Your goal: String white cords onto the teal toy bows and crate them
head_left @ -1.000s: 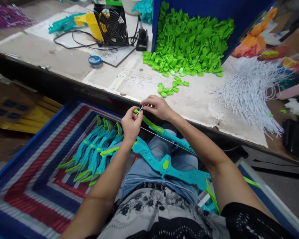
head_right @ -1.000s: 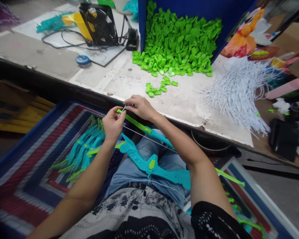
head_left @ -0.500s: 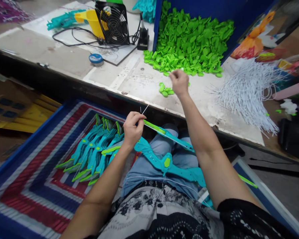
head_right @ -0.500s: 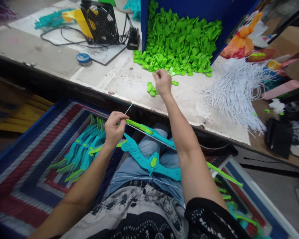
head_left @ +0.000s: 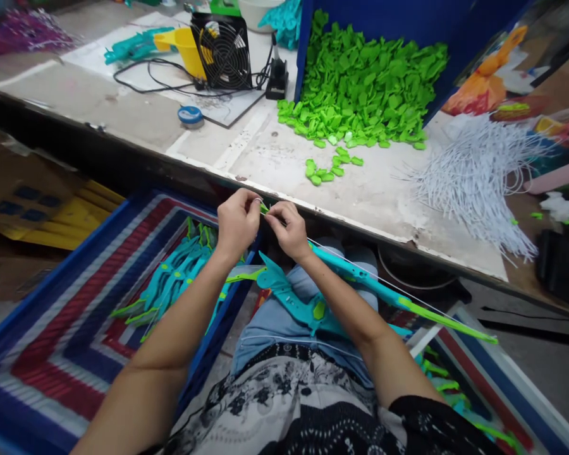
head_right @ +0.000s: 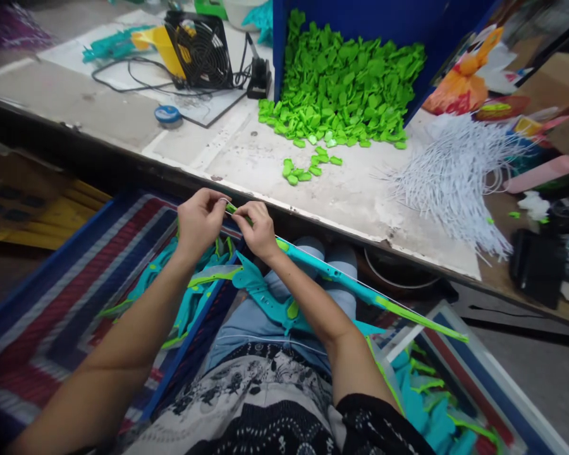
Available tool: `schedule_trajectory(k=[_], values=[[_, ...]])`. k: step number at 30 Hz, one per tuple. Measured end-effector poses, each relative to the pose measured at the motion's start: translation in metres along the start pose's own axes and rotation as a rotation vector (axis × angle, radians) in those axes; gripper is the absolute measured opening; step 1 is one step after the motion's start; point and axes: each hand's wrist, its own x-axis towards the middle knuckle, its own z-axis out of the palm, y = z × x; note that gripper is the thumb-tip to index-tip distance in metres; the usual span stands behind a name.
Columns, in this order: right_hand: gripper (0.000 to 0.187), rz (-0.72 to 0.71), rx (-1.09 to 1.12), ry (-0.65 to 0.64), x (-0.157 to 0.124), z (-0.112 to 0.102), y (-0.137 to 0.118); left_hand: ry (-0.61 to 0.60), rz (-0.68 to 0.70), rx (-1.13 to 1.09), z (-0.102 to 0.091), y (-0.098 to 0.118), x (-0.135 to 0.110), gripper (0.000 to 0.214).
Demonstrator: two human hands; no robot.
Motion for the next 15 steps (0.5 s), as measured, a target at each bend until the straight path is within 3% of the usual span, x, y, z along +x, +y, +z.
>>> schedule_trajectory(k=[4,7,12,15], values=[[0.015,0.108,0.079,0.100,0.004,0.005,-0.001,-0.004,-0.232,-0.370,0.007,0.006,-0.007,0.017],[0.015,0.101,0.081,0.172,0.006,0.006,-0.006,-0.061,-0.372,-0.496,0.009,0.007,-0.005,0.027],[0.016,0.032,0.087,0.226,0.013,0.009,-0.010,-0.194,-0.418,-0.542,0.001,0.008,0.000,0.033],[0.023,0.030,0.093,0.167,0.014,0.012,-0.009,-0.183,-0.426,-0.541,0.004,0.008,-0.001,0.032]])
